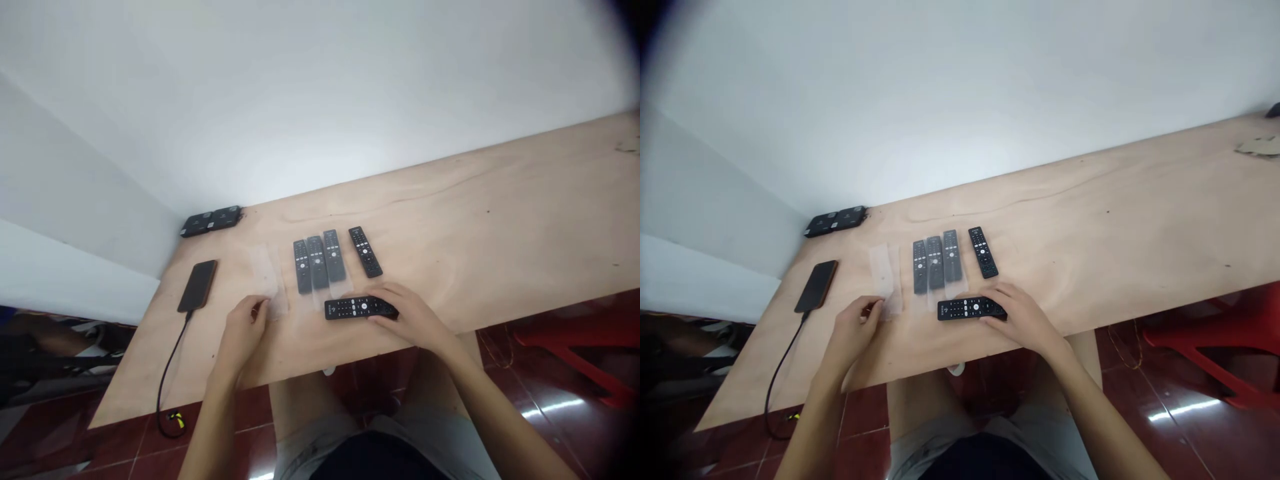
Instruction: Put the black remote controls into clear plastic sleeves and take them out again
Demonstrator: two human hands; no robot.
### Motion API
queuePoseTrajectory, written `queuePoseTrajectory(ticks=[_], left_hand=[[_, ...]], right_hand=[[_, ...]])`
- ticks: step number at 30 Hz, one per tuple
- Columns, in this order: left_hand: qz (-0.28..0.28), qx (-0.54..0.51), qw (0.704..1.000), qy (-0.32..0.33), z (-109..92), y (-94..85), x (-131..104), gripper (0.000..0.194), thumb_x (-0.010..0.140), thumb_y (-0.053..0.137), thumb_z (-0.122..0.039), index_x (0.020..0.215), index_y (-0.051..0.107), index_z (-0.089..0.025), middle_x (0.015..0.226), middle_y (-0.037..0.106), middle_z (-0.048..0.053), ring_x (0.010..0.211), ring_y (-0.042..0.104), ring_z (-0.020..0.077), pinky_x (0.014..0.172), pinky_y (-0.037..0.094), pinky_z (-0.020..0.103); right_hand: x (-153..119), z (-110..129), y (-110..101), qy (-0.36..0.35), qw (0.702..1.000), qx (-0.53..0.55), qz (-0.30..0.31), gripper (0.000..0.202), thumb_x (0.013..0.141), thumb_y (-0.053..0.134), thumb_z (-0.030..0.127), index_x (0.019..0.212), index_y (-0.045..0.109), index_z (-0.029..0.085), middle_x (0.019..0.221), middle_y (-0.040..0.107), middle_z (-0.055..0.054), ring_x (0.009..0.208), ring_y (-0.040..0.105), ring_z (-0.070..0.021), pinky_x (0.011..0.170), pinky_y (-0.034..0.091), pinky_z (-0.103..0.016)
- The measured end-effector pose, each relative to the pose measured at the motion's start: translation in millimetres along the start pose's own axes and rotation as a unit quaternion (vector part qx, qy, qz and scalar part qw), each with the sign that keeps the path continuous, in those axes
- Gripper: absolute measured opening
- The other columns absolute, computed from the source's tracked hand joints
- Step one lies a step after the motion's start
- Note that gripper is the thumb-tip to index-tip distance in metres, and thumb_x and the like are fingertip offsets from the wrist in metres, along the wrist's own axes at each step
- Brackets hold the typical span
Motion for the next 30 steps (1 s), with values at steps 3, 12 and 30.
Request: queuePoseTrajectory(ticks=[3, 12, 30], left_hand=[[-0.024, -0.017, 0.999, -0.022, -10, 0.3, -8, 0.021, 0.099, 0.065, -0.039, 0.102, 0.076, -0.021, 0.095, 0.081, 0.006, 0.083, 0.076, 0.0237, 0.077, 0.061, 0.035], [0.006, -0.216, 0.975, -0.057, -99, 50.3, -55, 0.017, 0.097, 0.075, -0.038, 0.096, 0.082, -0.023, 0.087, 0.081, 0.003, 0.077, 0.078, 0.0212, 0.070, 0.065, 0.032], [0.037, -0.267, 0.962, -0.036, -111, 75.7, -73, 0.020, 0.108, 0.065, -0.033, 0.116, 0.080, -0.024, 0.110, 0.079, 0.007, 0.103, 0.077, 0.0237, 0.089, 0.065, 0.037]], right_hand=[[1, 3, -3, 0.002, 1.000, 0.011, 0.003, 0.043, 0.102, 0.077, 0.038, 0.144, 0.071, 0.034, 0.142, 0.073, -0.008, 0.130, 0.069, -0.0361, 0.113, 0.058, -0.058], [-5, 7, -17, -0.004, 0.985, 0.169, 0.037, 0.044, 0.098, 0.083, 0.047, 0.139, 0.076, 0.033, 0.141, 0.077, -0.008, 0.131, 0.071, -0.0369, 0.116, 0.057, -0.057], [-7, 8, -14, -0.013, 0.990, 0.135, 0.041, 0.043, 0.103, 0.079, 0.044, 0.145, 0.072, 0.036, 0.142, 0.075, -0.006, 0.132, 0.069, -0.0332, 0.117, 0.056, -0.052]])
Point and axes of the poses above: each hand's wrist, its own x-axis towards the middle knuckle, its own y-axis out of the palm, z = x × y, the point moved 5 cm from there along x, towards the middle knuckle
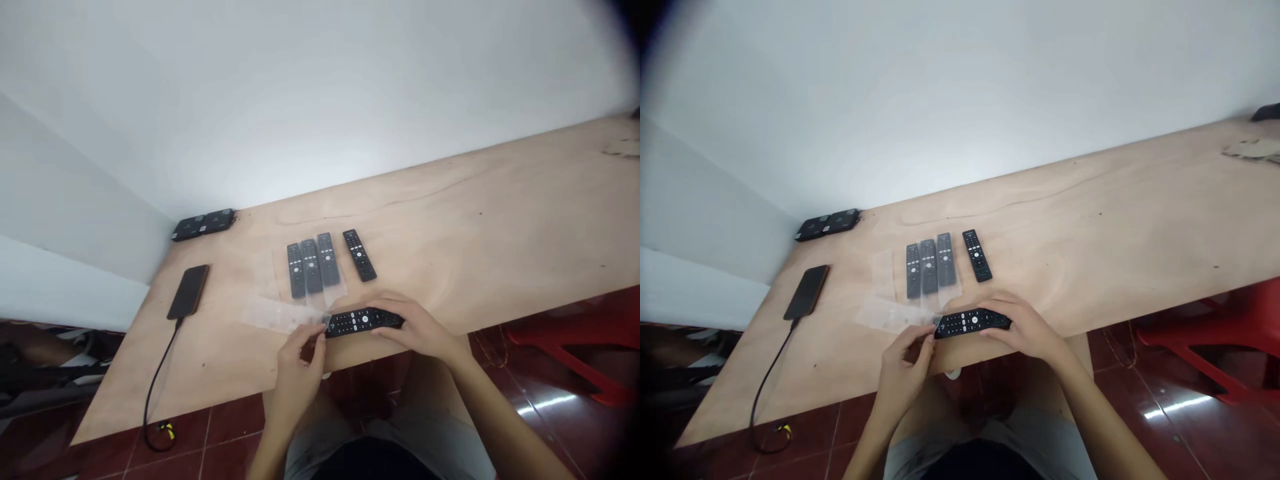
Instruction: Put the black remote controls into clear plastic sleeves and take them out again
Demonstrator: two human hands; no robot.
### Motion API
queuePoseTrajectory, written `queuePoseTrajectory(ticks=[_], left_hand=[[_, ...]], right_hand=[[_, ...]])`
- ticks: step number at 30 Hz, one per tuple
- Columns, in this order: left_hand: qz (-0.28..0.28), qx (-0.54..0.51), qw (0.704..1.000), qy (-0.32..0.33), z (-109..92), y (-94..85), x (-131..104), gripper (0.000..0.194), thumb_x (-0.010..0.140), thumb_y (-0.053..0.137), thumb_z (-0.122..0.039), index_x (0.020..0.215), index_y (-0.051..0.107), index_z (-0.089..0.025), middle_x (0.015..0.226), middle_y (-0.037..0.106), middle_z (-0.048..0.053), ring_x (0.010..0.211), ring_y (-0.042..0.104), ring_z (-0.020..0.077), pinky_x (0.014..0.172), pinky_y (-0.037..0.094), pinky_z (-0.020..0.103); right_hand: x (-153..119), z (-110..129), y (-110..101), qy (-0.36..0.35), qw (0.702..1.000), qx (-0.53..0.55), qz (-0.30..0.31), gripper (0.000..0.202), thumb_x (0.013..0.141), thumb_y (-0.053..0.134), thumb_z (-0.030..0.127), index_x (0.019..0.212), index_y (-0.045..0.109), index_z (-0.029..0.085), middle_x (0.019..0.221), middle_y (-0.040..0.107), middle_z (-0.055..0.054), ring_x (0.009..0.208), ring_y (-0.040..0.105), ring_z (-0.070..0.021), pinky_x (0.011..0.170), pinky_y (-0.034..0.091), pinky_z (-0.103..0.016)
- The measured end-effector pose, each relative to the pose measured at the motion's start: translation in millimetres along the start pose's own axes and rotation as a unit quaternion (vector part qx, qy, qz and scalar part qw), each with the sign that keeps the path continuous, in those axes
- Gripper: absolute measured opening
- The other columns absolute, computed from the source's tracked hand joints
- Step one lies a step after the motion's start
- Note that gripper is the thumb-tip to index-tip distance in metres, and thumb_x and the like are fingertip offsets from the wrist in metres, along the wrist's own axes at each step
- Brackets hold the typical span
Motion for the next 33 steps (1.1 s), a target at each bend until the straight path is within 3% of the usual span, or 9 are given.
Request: queuePoseTrajectory(ticks=[4, 9, 12, 16, 20, 26, 30, 33], left_hand=[[0.082, 0.080, 0.989, 0.099, -8, -7.4, 7, 0.021, 0.109, 0.061, -0.023, 0.118, 0.080, -0.026, 0.115, 0.074, 0.008, 0.108, 0.074, 0.0232, 0.096, 0.063, 0.039], [0.041, 0.191, 0.963, 0.187, -9, -19.0, 15, 0.034, 0.104, 0.066, -0.017, 0.137, 0.072, -0.027, 0.130, 0.064, 0.011, 0.116, 0.068, 0.0257, 0.102, 0.061, 0.044], [0.055, 0.233, 0.949, 0.206, -5, -20.6, 21, 0.043, 0.103, 0.072, -0.019, 0.144, 0.068, -0.029, 0.141, 0.063, 0.011, 0.131, 0.060, 0.0310, 0.113, 0.056, 0.052], [0.093, 0.228, 0.936, 0.250, -4, -19.3, 27, 0.044, 0.101, 0.076, -0.020, 0.143, 0.069, -0.029, 0.144, 0.068, 0.011, 0.139, 0.056, 0.0342, 0.117, 0.053, 0.060], [0.095, 0.201, 0.930, 0.293, -9, -10.5, 28, 0.040, 0.100, 0.079, -0.021, 0.138, 0.072, -0.027, 0.136, 0.074, 0.011, 0.135, 0.059, 0.0340, 0.112, 0.058, 0.059], [0.086, 0.189, 0.941, 0.269, -18, -0.4, 23, 0.041, 0.098, 0.079, -0.017, 0.137, 0.073, -0.028, 0.132, 0.073, 0.011, 0.125, 0.066, 0.0315, 0.106, 0.062, 0.054], [0.128, 0.163, 0.952, 0.224, -15, -9.8, 22, 0.057, 0.100, 0.074, -0.014, 0.153, 0.062, -0.032, 0.147, 0.065, 0.011, 0.136, 0.065, 0.0297, 0.112, 0.062, 0.050], [0.107, 0.137, 0.961, 0.215, -10, -19.0, 23, 0.044, 0.103, 0.067, -0.013, 0.144, 0.067, -0.029, 0.140, 0.067, 0.011, 0.129, 0.070, 0.0267, 0.107, 0.064, 0.045]], right_hand=[[-1, -3, 3, -0.007, 0.999, -0.032, -0.015, 0.044, 0.103, 0.078, 0.044, 0.146, 0.071, 0.036, 0.141, 0.074, -0.007, 0.131, 0.067, -0.0339, 0.115, 0.056, -0.053], [-1, -2, 7, 0.003, 0.998, -0.062, -0.008, 0.041, 0.106, 0.075, 0.043, 0.146, 0.070, 0.035, 0.142, 0.073, -0.007, 0.133, 0.065, -0.0338, 0.116, 0.054, -0.053], [0, -2, 7, 0.004, 0.997, -0.072, -0.008, 0.042, 0.106, 0.075, 0.043, 0.146, 0.070, 0.034, 0.141, 0.073, -0.008, 0.132, 0.064, -0.0340, 0.115, 0.054, -0.054], [1, -1, 8, -0.002, 0.997, -0.079, -0.003, 0.043, 0.105, 0.075, 0.044, 0.146, 0.070, 0.035, 0.140, 0.073, -0.009, 0.131, 0.064, -0.0355, 0.115, 0.053, -0.056], [3, 4, 14, 0.004, 0.995, -0.102, 0.015, 0.041, 0.105, 0.075, 0.045, 0.144, 0.070, 0.035, 0.138, 0.074, -0.007, 0.130, 0.064, -0.0347, 0.115, 0.052, -0.055], [-2, 6, 25, 0.041, 0.987, -0.154, 0.006, 0.042, 0.107, 0.070, 0.042, 0.148, 0.064, 0.036, 0.141, 0.069, -0.008, 0.131, 0.061, -0.0354, 0.112, 0.052, -0.055], [-4, 4, 26, 0.040, 0.988, -0.148, 0.007, 0.045, 0.109, 0.067, 0.039, 0.153, 0.058, 0.038, 0.144, 0.066, -0.008, 0.135, 0.060, -0.0349, 0.114, 0.052, -0.054], [-4, 5, 25, 0.043, 0.989, -0.143, 0.003, 0.045, 0.110, 0.064, 0.040, 0.155, 0.057, 0.039, 0.145, 0.065, -0.008, 0.136, 0.059, -0.0345, 0.115, 0.052, -0.054]])
Point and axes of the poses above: each hand's wrist, its own x-axis towards the middle knuckle, its own y-axis out of the palm, z = x × y, the point moved 5 cm from there along x, towards the middle knuckle
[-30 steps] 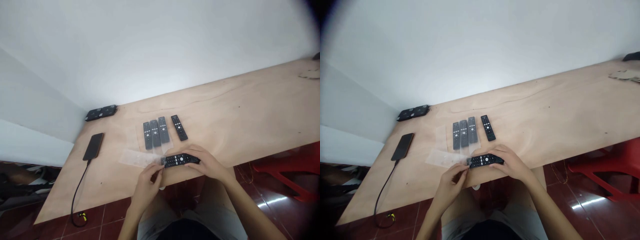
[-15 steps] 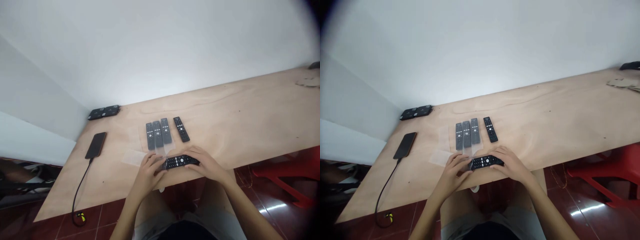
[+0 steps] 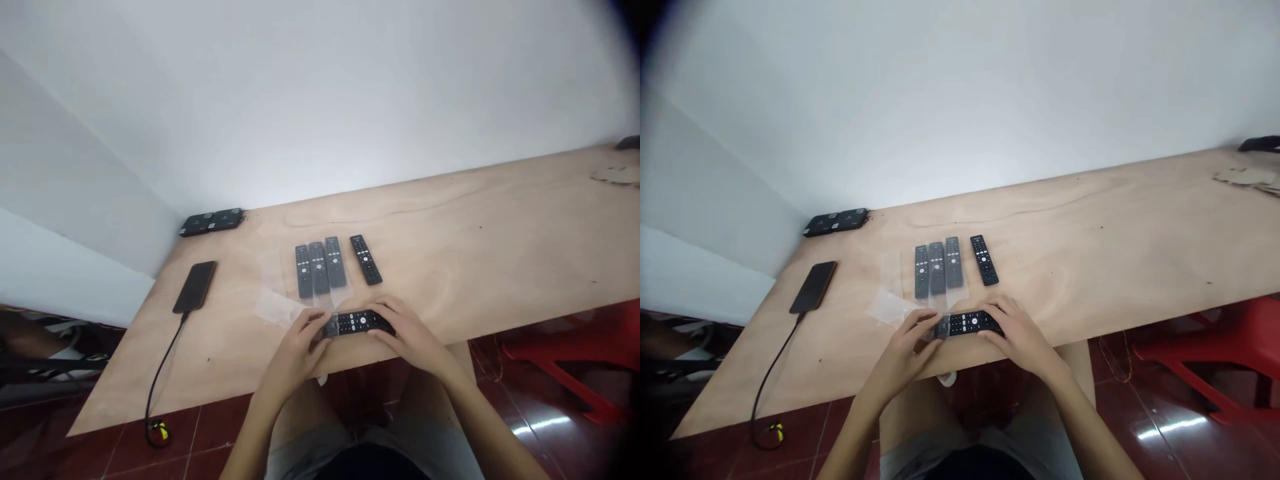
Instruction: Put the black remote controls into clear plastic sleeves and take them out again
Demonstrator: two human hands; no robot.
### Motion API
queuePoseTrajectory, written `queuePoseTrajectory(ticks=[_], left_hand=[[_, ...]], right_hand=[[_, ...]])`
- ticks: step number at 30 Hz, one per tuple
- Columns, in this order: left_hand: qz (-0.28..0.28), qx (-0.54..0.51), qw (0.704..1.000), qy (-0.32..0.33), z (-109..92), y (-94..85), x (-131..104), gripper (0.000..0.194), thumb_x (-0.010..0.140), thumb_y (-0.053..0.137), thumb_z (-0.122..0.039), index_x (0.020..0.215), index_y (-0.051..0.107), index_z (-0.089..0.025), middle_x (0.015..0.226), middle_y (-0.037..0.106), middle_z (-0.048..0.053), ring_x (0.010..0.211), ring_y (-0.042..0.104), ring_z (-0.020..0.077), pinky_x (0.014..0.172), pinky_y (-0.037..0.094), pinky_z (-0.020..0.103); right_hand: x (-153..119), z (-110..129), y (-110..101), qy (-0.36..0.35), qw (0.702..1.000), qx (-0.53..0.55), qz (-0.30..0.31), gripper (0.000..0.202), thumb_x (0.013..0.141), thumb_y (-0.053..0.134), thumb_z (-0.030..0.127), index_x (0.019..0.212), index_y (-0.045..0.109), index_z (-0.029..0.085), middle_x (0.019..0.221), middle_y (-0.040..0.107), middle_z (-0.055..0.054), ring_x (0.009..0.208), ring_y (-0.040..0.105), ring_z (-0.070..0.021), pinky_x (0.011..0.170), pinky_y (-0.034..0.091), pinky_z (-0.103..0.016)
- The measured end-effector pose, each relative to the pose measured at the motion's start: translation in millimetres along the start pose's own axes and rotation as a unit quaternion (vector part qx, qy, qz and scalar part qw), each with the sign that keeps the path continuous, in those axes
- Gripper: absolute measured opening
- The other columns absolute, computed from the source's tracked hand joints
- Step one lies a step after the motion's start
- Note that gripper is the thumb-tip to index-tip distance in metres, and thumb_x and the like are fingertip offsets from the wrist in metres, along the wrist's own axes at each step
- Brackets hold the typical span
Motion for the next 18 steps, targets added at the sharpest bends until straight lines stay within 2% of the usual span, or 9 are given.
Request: queuePoseTrajectory(ticks=[3, 5, 9, 14, 18], left_hand=[[-0.033, 0.000, 0.999, 0.018, 3, 0.9, -2, 0.020, 0.105, 0.068, -0.016, 0.121, 0.076, -0.025, 0.127, 0.070, 0.010, 0.118, 0.073, 0.0252, 0.100, 0.066, 0.043], [-0.047, 0.005, 0.998, 0.036, 2, 4.8, -2, 0.015, 0.105, 0.070, -0.016, 0.114, 0.078, -0.024, 0.124, 0.071, 0.010, 0.116, 0.073, 0.0253, 0.098, 0.067, 0.043], [-0.057, 0.006, 0.998, 0.041, -3, 9.2, -1, 0.015, 0.104, 0.071, -0.018, 0.115, 0.080, -0.024, 0.132, 0.069, 0.012, 0.118, 0.071, 0.0263, 0.098, 0.066, 0.046], [-0.013, 0.024, 0.999, 0.022, -7, 3.6, 4, 0.021, 0.105, 0.070, -0.019, 0.118, 0.082, -0.029, 0.145, 0.064, 0.011, 0.135, 0.062, 0.0317, 0.109, 0.060, 0.056], [0.022, 0.020, 1.000, 0.004, -3, -2.5, 9, 0.025, 0.100, 0.075, -0.020, 0.123, 0.078, -0.029, 0.139, 0.069, 0.010, 0.133, 0.063, 0.0317, 0.111, 0.058, 0.056]], right_hand=[[0, 1, 0, 0.008, 1.000, -0.002, -0.009, 0.042, 0.111, 0.063, 0.041, 0.153, 0.058, 0.037, 0.144, 0.065, -0.009, 0.134, 0.060, -0.0348, 0.115, 0.052, -0.056], [0, 3, 1, 0.010, 1.000, -0.004, -0.008, 0.041, 0.111, 0.063, 0.041, 0.151, 0.059, 0.036, 0.142, 0.066, -0.009, 0.132, 0.060, -0.0348, 0.113, 0.053, -0.055], [-1, 6, 0, 0.011, 1.000, -0.003, -0.005, 0.039, 0.111, 0.064, 0.041, 0.149, 0.061, 0.036, 0.141, 0.067, -0.009, 0.131, 0.060, -0.0346, 0.112, 0.053, -0.054], [0, 5, -2, 0.012, 1.000, 0.014, -0.011, 0.040, 0.110, 0.065, 0.041, 0.150, 0.062, 0.036, 0.140, 0.067, -0.008, 0.130, 0.060, -0.0344, 0.113, 0.052, -0.054], [1, 3, -4, -0.002, 0.999, 0.032, -0.007, 0.041, 0.109, 0.068, 0.040, 0.149, 0.064, 0.036, 0.139, 0.068, -0.008, 0.131, 0.060, -0.0346, 0.114, 0.051, -0.054]])
Point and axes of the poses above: each hand's wrist, its own x-axis towards the middle knuckle, its own y-axis out of the palm, z = x × y, the point moved 5 cm from there along x, towards the middle knuckle
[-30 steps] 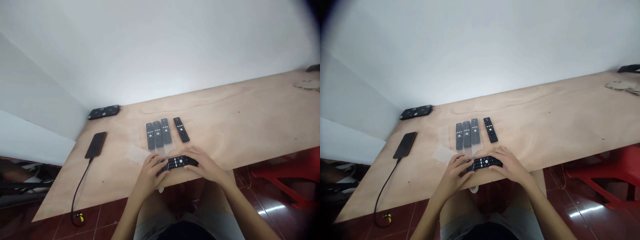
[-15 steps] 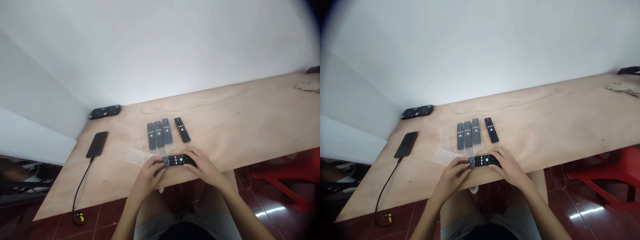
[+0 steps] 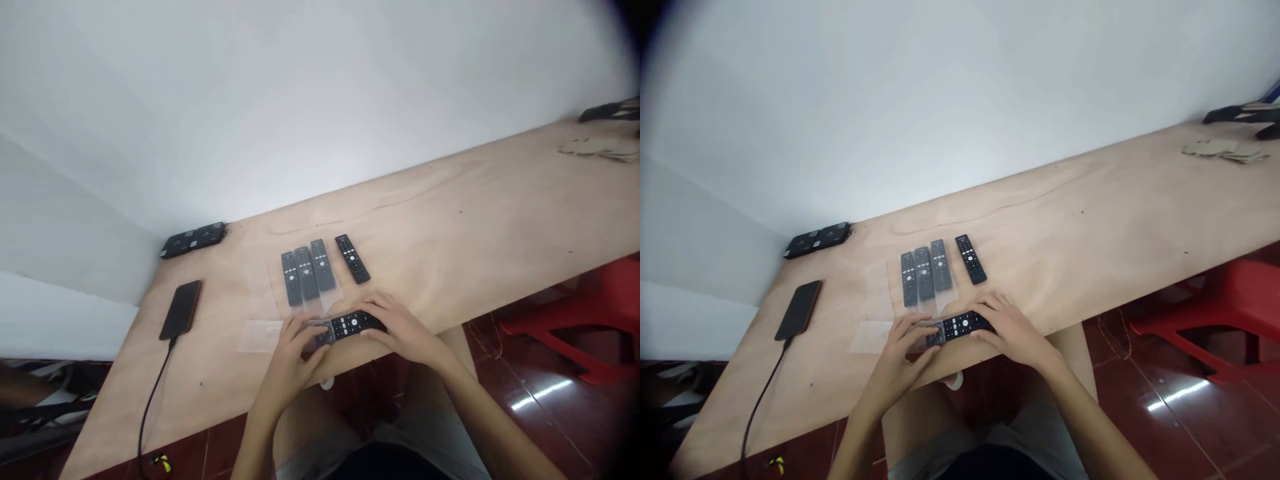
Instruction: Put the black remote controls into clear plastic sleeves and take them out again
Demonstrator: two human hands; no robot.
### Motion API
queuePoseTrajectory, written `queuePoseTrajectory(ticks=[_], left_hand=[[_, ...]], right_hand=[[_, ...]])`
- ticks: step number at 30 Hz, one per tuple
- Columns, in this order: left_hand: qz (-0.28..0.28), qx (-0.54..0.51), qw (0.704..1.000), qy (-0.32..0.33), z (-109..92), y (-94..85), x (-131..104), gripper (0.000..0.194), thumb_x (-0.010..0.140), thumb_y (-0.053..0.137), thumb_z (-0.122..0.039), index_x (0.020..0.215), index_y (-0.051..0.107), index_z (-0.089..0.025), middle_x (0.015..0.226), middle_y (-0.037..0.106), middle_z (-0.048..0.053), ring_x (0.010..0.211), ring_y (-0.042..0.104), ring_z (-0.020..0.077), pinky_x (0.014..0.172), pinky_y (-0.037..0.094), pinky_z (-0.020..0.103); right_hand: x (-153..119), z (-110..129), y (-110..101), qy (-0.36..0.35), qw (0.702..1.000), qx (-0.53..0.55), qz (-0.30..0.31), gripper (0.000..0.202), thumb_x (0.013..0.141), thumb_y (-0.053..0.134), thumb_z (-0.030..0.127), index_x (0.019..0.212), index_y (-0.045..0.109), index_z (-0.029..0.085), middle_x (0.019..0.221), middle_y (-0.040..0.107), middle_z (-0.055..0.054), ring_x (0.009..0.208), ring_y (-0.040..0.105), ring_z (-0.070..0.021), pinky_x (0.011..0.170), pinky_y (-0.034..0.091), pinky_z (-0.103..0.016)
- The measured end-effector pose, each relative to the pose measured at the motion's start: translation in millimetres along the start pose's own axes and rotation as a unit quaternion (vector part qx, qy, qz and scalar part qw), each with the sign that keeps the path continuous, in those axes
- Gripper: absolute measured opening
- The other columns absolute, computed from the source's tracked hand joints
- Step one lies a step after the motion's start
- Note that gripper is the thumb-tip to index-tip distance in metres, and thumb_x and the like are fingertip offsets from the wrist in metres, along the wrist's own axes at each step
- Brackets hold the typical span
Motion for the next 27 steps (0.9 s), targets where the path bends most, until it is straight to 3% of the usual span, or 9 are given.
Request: queuePoseTrajectory(ticks=[5, 11, 17, 21, 25, 27], left_hand=[[0.020, -0.012, 1.000, -0.011, -1, 1.5, 3, 0.048, 0.097, 0.080, -0.019, 0.141, 0.066, -0.030, 0.132, 0.074, 0.008, 0.124, 0.067, 0.0302, 0.107, 0.059, 0.052], [0.024, -0.018, 1.000, 0.007, -17, 14.9, 6, 0.047, 0.100, 0.077, -0.021, 0.144, 0.064, -0.032, 0.135, 0.073, 0.009, 0.127, 0.065, 0.0304, 0.109, 0.057, 0.053], [0.005, 0.005, 1.000, 0.002, -20, 22.5, 7, 0.050, 0.096, 0.081, -0.021, 0.142, 0.066, -0.031, 0.134, 0.073, 0.009, 0.124, 0.067, 0.0319, 0.106, 0.059, 0.055], [0.031, 0.030, 0.999, -0.025, -13, 9.5, 3, 0.064, 0.090, 0.087, -0.021, 0.148, 0.062, -0.032, 0.139, 0.071, 0.009, 0.127, 0.066, 0.0336, 0.109, 0.057, 0.056], [0.037, 0.034, 0.998, -0.033, -9, -3.9, -6, 0.069, 0.090, 0.085, -0.019, 0.153, 0.059, -0.034, 0.140, 0.072, 0.008, 0.126, 0.067, 0.0333, 0.106, 0.060, 0.054], [0.039, 0.028, 0.998, -0.034, -9, -4.3, -7, 0.068, 0.093, 0.081, -0.017, 0.154, 0.058, -0.035, 0.141, 0.072, 0.008, 0.127, 0.068, 0.0327, 0.105, 0.060, 0.053]], right_hand=[[-1, 4, -3, -0.003, 0.999, 0.030, 0.016, 0.041, 0.108, 0.069, 0.038, 0.149, 0.064, 0.036, 0.142, 0.067, -0.007, 0.134, 0.058, -0.0340, 0.116, 0.050, -0.053], [2, 17, 7, 0.007, 0.995, 0.090, 0.036, 0.036, 0.108, 0.069, 0.036, 0.144, 0.065, 0.037, 0.142, 0.068, -0.005, 0.133, 0.060, -0.0321, 0.116, 0.052, -0.051], [9, 23, 17, 0.007, 0.998, 0.049, 0.031, 0.047, 0.100, 0.080, 0.030, 0.144, 0.066, 0.037, 0.142, 0.067, -0.006, 0.135, 0.057, -0.0344, 0.118, 0.051, -0.056], [1, 8, 9, 0.026, 0.997, 0.063, -0.022, 0.061, 0.100, 0.080, 0.037, 0.156, 0.058, 0.038, 0.155, 0.060, -0.008, 0.145, 0.054, -0.0350, 0.124, 0.049, -0.059], [-17, -14, -3, 0.069, 0.986, 0.093, -0.118, 0.042, 0.111, 0.060, 0.040, 0.153, 0.064, 0.036, 0.147, 0.070, -0.009, 0.135, 0.066, -0.0342, 0.119, 0.054, -0.062], [-23, -18, -3, 0.077, 0.982, 0.109, -0.138, 0.038, 0.113, 0.058, 0.041, 0.148, 0.069, 0.034, 0.146, 0.073, -0.009, 0.134, 0.068, -0.0351, 0.120, 0.054, -0.064]])
Point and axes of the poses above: each hand's wrist, its own x-axis towards the middle knuckle, its own y-axis out of the palm, z = x × y, the point moved 5 cm from there along x, towards the middle knuckle
